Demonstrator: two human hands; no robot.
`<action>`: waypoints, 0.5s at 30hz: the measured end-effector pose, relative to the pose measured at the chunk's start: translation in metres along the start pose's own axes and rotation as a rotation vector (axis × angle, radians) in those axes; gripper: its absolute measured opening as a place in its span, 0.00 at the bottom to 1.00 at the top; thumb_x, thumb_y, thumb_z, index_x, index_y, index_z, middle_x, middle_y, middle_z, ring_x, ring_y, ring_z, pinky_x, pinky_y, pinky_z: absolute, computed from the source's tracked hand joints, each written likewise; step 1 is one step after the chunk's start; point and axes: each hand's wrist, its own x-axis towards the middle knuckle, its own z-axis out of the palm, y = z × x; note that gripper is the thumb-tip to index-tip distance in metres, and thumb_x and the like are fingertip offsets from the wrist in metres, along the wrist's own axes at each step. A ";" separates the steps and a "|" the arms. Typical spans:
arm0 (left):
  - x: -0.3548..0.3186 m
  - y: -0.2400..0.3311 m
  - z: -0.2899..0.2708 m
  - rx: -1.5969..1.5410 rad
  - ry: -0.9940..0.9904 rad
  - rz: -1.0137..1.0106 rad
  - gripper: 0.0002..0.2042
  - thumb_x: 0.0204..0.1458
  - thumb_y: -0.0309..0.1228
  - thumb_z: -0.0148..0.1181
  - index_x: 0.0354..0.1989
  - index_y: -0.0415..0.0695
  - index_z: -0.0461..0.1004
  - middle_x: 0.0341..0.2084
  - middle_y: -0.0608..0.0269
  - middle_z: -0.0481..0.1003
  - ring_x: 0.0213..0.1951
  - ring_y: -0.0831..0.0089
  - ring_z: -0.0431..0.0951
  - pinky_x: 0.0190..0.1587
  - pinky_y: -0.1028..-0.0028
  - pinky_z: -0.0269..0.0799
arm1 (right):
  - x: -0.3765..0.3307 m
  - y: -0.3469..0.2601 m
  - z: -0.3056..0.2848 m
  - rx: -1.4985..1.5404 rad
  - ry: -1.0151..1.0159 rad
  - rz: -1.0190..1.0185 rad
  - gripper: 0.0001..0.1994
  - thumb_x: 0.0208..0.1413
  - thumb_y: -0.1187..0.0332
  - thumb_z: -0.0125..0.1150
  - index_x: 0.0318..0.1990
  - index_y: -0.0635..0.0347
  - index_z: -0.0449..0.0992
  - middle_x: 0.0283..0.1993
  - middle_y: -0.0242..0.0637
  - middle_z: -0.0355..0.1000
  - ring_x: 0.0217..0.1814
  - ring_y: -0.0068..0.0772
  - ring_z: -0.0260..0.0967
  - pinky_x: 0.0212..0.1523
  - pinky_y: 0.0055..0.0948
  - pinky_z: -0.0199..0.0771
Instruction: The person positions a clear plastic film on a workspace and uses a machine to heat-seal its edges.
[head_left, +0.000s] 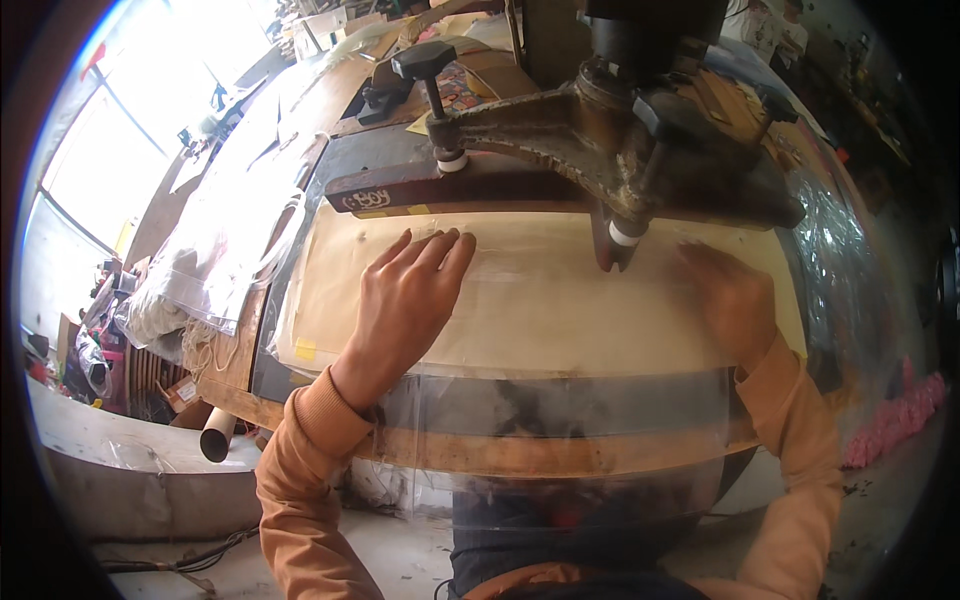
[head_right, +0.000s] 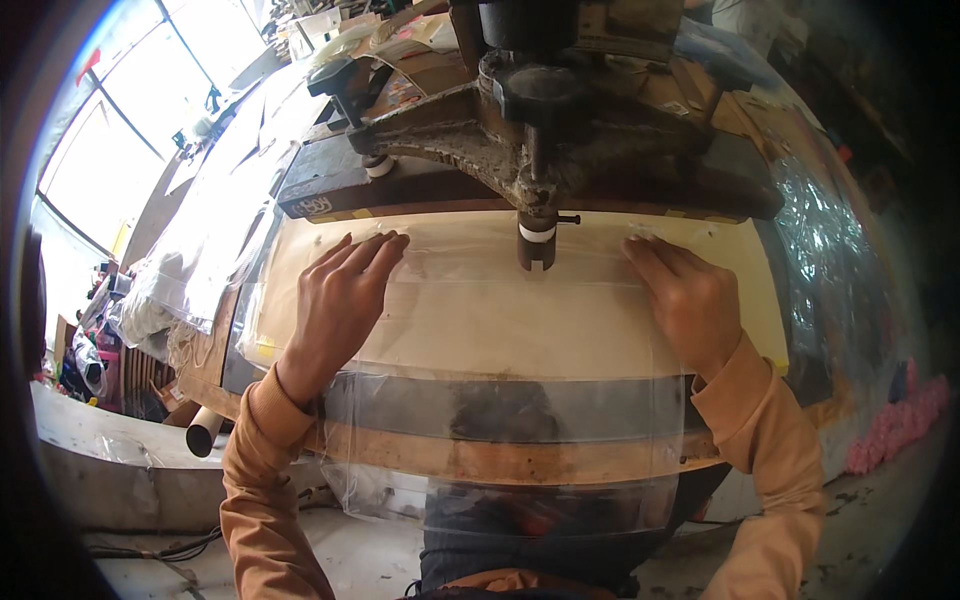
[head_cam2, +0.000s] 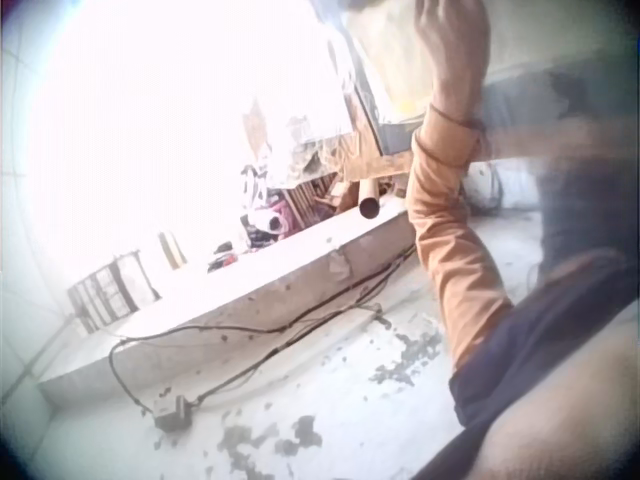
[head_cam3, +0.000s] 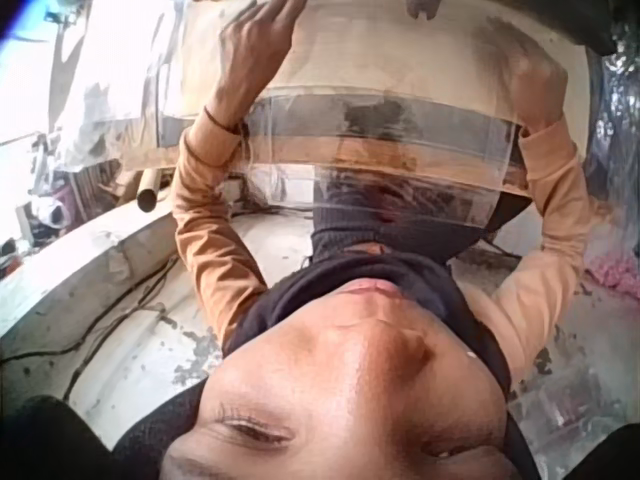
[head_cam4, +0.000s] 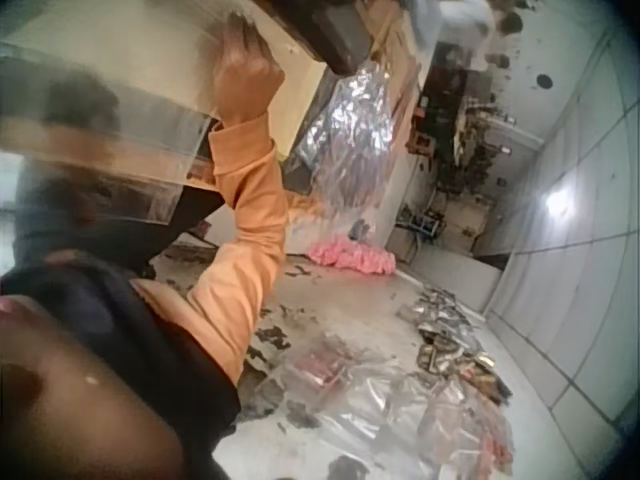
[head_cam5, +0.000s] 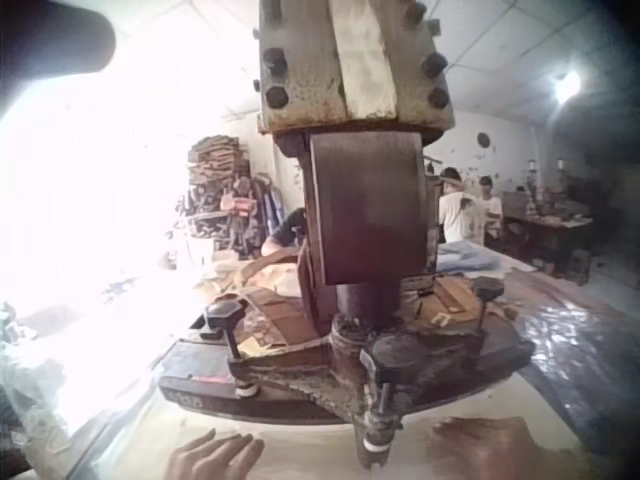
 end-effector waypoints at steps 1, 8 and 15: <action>0.000 0.000 0.001 -0.004 0.014 -0.014 0.09 0.50 0.25 0.56 0.40 0.44 0.75 0.37 0.60 0.78 0.40 0.64 0.79 0.47 0.66 0.76 | 0.000 0.000 0.001 -0.020 0.021 -0.008 0.09 0.48 0.74 0.62 0.39 0.59 0.78 0.37 0.41 0.77 0.39 0.37 0.77 0.33 0.30 0.78; 0.000 -0.001 0.000 -0.035 0.124 0.010 0.06 0.50 0.25 0.57 0.36 0.44 0.74 0.34 0.63 0.79 0.36 0.66 0.80 0.40 0.70 0.77 | -0.003 0.004 0.002 -0.010 0.039 -0.022 0.09 0.47 0.74 0.63 0.38 0.60 0.78 0.36 0.40 0.77 0.36 0.37 0.77 0.31 0.30 0.78; -0.003 0.002 0.002 -0.014 0.112 0.006 0.08 0.47 0.25 0.57 0.37 0.43 0.73 0.35 0.63 0.78 0.38 0.69 0.79 0.36 0.74 0.76 | -0.003 0.004 0.000 0.026 0.035 -0.007 0.09 0.45 0.75 0.63 0.37 0.60 0.78 0.36 0.40 0.77 0.35 0.38 0.76 0.32 0.30 0.78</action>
